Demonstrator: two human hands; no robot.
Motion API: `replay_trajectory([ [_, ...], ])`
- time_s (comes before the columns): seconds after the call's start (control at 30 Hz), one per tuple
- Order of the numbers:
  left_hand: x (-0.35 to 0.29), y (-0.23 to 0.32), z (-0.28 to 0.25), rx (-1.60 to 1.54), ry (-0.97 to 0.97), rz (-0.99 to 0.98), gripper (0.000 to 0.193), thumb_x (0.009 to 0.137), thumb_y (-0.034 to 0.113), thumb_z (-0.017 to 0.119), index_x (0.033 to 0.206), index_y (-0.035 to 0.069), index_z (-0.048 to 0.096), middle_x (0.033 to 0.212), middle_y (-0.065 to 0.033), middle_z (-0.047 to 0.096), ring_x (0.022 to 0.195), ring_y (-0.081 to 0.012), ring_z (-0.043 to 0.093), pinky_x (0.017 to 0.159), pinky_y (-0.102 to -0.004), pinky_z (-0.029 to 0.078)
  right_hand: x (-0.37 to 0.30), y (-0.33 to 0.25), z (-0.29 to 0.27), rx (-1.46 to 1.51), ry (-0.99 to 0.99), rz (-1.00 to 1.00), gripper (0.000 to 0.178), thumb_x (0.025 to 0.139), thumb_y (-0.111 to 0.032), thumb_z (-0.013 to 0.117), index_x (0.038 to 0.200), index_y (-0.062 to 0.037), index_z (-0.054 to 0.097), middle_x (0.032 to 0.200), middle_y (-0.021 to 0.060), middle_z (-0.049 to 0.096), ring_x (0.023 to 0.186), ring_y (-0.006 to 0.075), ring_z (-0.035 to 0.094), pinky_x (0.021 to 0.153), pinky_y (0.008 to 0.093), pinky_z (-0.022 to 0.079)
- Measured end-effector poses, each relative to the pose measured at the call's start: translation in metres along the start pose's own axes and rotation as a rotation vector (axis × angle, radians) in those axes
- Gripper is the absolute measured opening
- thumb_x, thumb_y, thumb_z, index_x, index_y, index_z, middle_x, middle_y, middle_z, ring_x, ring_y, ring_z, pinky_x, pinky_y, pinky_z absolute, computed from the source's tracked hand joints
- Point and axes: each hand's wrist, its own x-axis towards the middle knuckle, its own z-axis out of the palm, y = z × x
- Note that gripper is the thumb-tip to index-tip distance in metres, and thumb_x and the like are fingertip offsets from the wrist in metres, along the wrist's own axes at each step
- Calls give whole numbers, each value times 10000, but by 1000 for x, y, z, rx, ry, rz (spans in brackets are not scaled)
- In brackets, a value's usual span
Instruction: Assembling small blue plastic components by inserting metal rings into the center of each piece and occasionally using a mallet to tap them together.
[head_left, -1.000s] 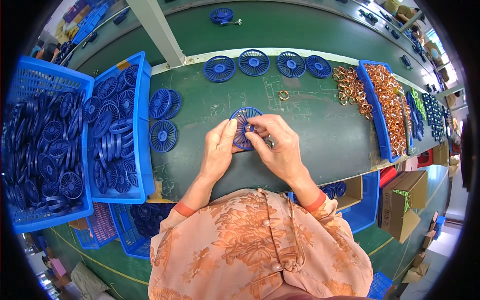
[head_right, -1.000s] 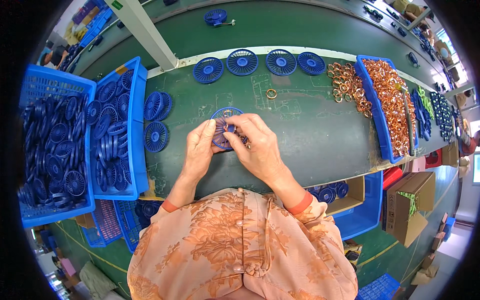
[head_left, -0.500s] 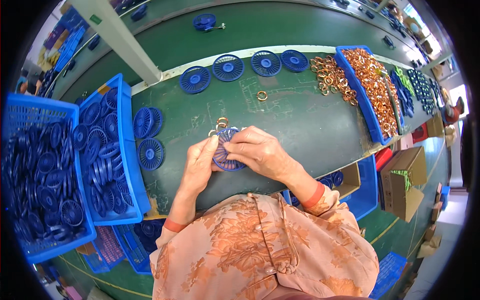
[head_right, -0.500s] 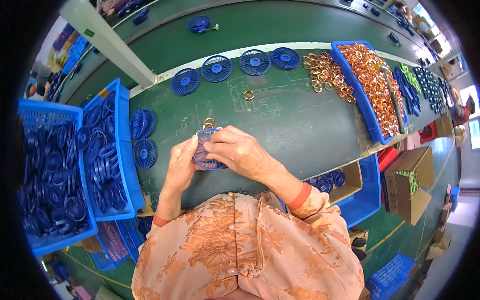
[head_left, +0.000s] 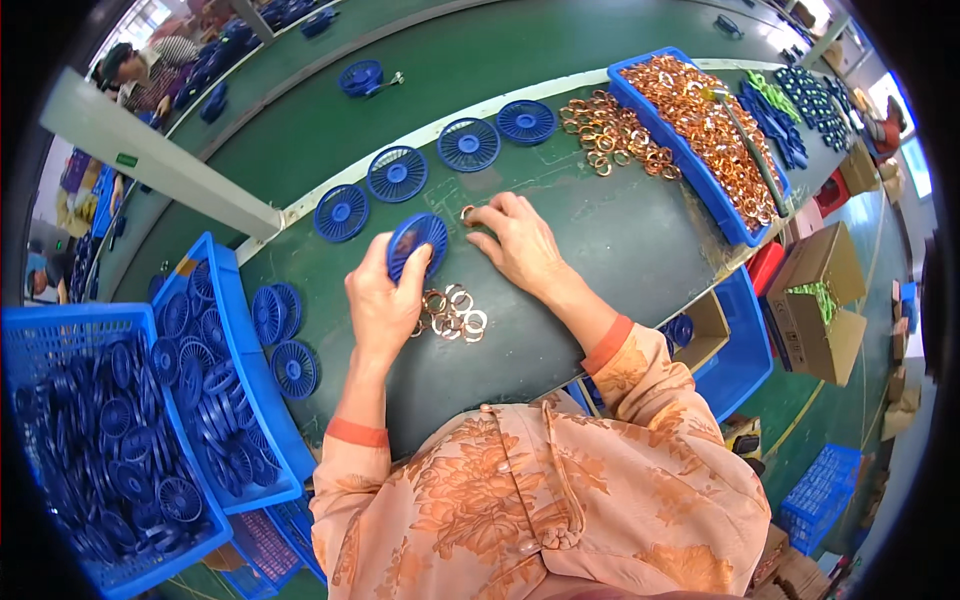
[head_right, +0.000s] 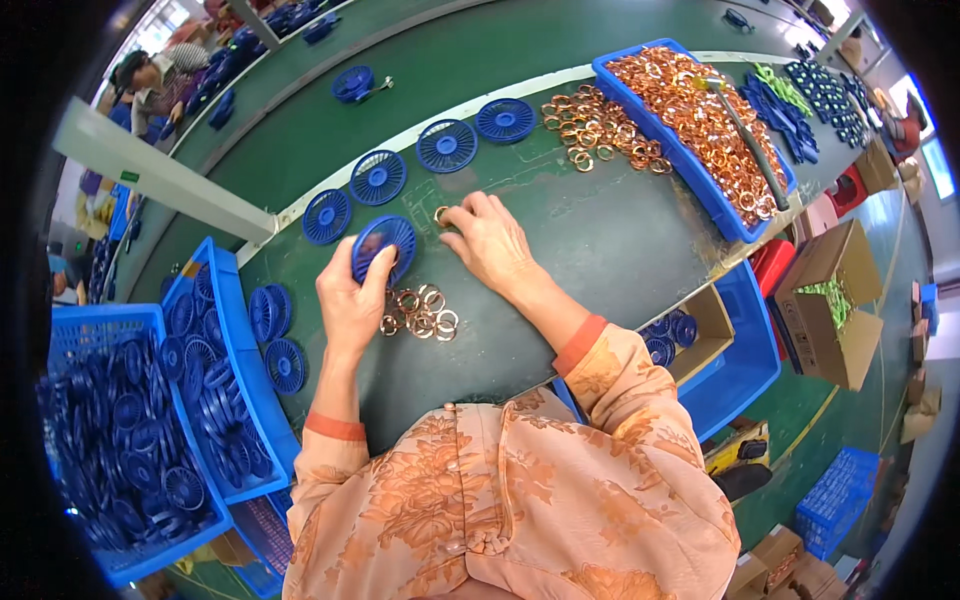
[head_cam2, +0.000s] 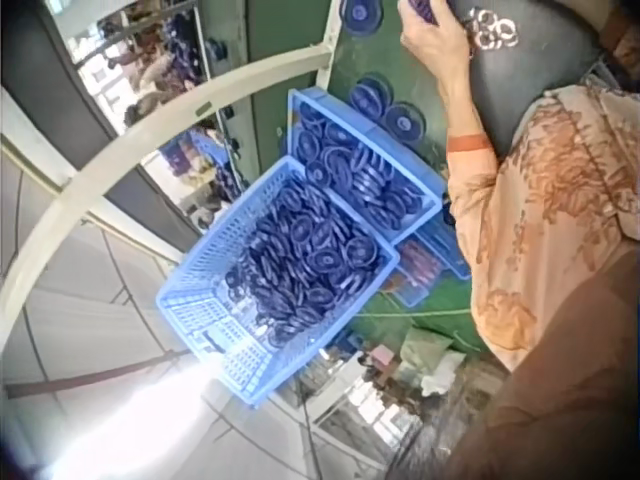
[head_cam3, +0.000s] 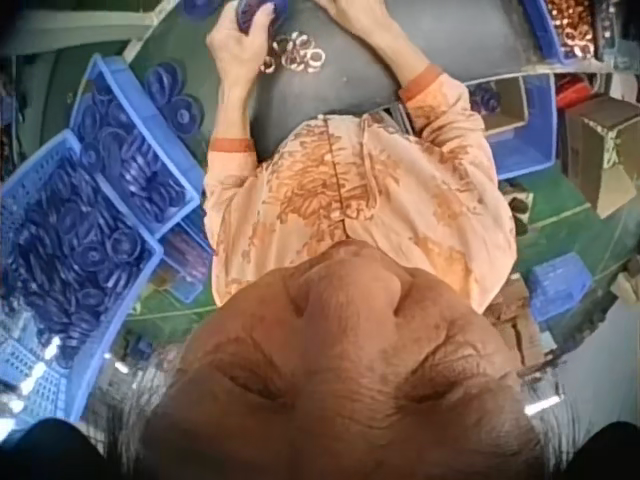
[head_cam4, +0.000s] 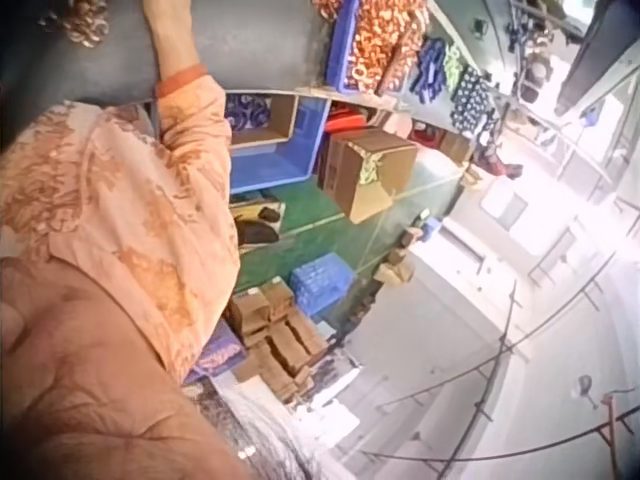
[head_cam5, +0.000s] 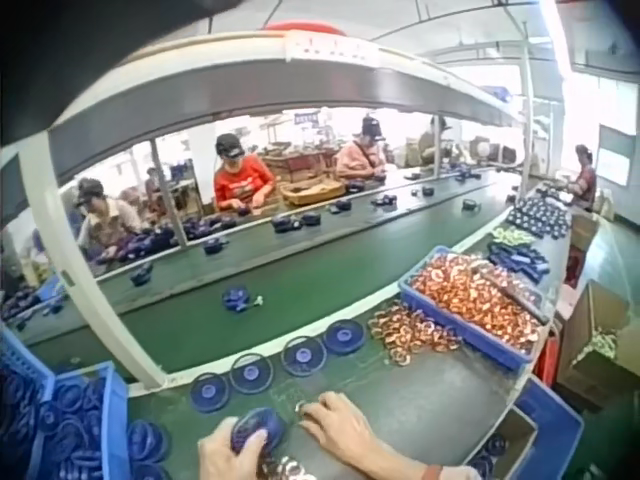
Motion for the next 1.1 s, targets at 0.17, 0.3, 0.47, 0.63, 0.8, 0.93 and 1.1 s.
replay_trajectory([
  [0.17, 40, 2, 66, 315, -153, 502, 261, 909, 173, 721, 1168, 149, 711, 1083, -74, 755, 1023, -301, 724, 876, -406, 568, -32, 14, -25, 22, 3, 91, 124, 872, -138, 753, 959, -59, 715, 978, 120, 647, 878, 334, 644, 797, 422, 537],
  [0.3, 61, -21, 120, 440, -317, 600, 342, 931, 153, 673, 1273, 171, 659, 1298, -76, 685, 1290, -335, 586, 1121, -558, 412, -68, 5, -65, 153, 21, 314, 98, 872, -94, 759, 944, -33, 733, 982, 124, 659, 798, 250, 660, 759, 331, 547],
  [0.47, 76, -20, 157, 571, -483, 629, 505, 967, 245, 641, 1451, 156, 530, 1564, -151, 446, 1485, -374, 352, 1209, -565, 294, -99, 9, -76, 450, 80, 520, 76, 904, -61, 756, 953, -11, 725, 1010, 56, 651, 824, 95, 615, 758, 243, 514],
  [0.63, 60, -4, 114, 423, -432, 558, 528, 941, 231, 675, 1439, 122, 537, 1550, -220, 438, 1490, -415, 331, 1216, -560, 288, -101, 4, -76, 886, 80, 683, 52, 981, -71, 683, 1001, -26, 700, 1237, 69, 666, 923, 77, 606, 834, 232, 486],
  [0.8, 19, -13, -1, 543, 6, 338, 503, 849, 212, 743, 1305, 59, 597, 1379, -231, 557, 1333, -417, 497, 1129, -495, 415, -96, -2, -75, 1267, 12, 570, 128, 996, -76, 658, 1122, -81, 637, 1224, 60, 659, 913, 90, 622, 809, 212, 501],
  [0.93, -17, -61, -99, 1050, 359, -22, 580, 908, 311, 702, 1348, -22, 525, 1373, -285, 541, 1322, -448, 482, 1121, -488, 415, -75, -16, -63, 1358, -153, 503, 326, 982, -77, 669, 1288, -95, 557, 1176, 49, 646, 953, 88, 624, 861, 219, 515],
  [1.1, -30, -86, -141, 964, 264, -295, 644, 962, 395, 632, 1438, -12, 479, 1423, -295, 516, 1336, -445, 480, 1098, -508, 435, -59, -43, -42, 1393, -224, 485, 378, 981, -71, 656, 1342, -67, 544, 1203, 57, 635, 956, 90, 630, 852, 212, 515],
])
